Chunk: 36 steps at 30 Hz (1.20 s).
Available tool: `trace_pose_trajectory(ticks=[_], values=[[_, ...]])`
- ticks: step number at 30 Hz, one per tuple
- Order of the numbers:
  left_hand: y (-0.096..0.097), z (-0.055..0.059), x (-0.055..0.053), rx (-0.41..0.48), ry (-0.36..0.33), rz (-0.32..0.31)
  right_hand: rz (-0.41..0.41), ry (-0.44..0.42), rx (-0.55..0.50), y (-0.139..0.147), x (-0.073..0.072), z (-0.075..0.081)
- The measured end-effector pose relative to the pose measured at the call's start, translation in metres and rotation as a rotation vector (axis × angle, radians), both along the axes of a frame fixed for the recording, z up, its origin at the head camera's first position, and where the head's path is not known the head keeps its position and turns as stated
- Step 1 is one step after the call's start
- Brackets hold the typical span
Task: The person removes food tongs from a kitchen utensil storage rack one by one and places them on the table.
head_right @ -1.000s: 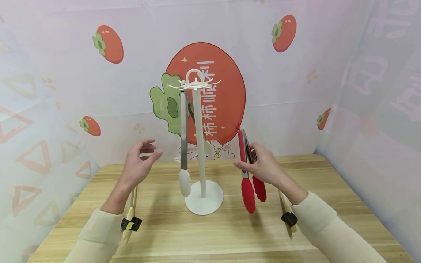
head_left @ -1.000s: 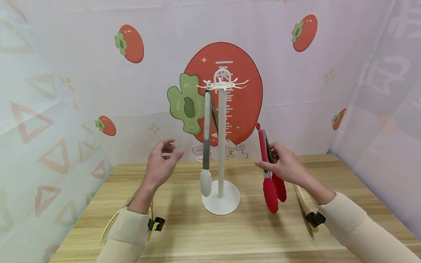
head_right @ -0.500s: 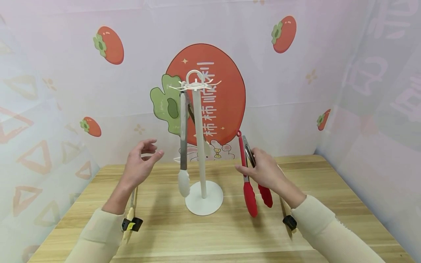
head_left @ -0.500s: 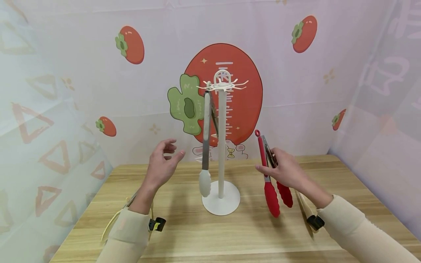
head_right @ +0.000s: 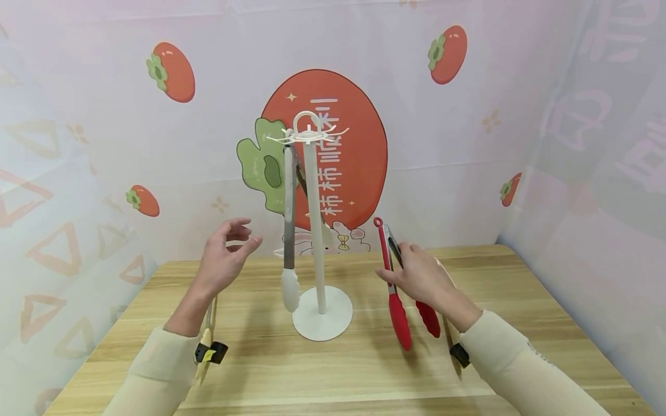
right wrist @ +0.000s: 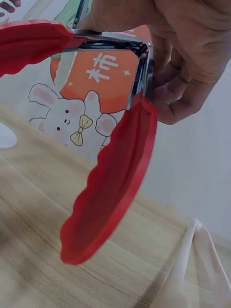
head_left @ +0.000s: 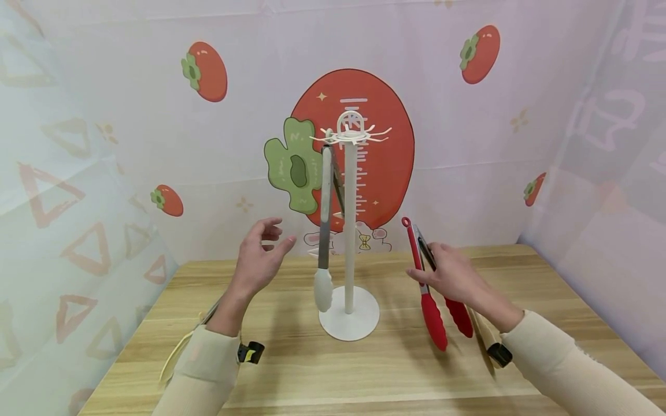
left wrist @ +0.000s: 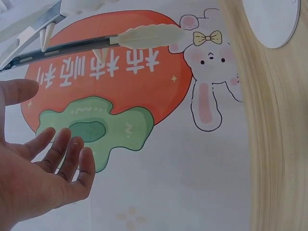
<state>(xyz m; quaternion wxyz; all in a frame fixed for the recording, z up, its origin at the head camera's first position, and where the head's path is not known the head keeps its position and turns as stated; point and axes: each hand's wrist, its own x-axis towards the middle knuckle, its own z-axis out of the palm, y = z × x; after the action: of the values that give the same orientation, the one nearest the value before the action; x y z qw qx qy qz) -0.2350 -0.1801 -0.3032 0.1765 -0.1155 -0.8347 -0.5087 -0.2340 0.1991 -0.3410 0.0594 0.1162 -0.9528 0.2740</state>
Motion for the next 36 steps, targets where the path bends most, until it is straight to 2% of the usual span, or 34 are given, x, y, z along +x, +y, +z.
trace_pose_trajectory(ticks=[6,10,20,28,36], values=[[0.001,-0.001,-0.001,0.000,0.006,-0.005,-0.043,0.006,0.047,-0.002,-0.002,-0.005],[0.002,-0.003,-0.001,0.002,0.004,-0.008,-0.060,-0.032,0.062,-0.004,-0.003,-0.010],[0.003,-0.003,0.000,0.001,-0.005,-0.014,-0.091,-0.077,0.180,-0.008,-0.005,-0.019],[0.005,-0.002,0.000,0.006,-0.002,-0.021,-0.087,-0.110,0.170,-0.011,-0.007,-0.026],[0.010,0.000,-0.002,0.031,0.007,-0.043,-0.086,-0.111,0.211,-0.012,-0.009,-0.030]])
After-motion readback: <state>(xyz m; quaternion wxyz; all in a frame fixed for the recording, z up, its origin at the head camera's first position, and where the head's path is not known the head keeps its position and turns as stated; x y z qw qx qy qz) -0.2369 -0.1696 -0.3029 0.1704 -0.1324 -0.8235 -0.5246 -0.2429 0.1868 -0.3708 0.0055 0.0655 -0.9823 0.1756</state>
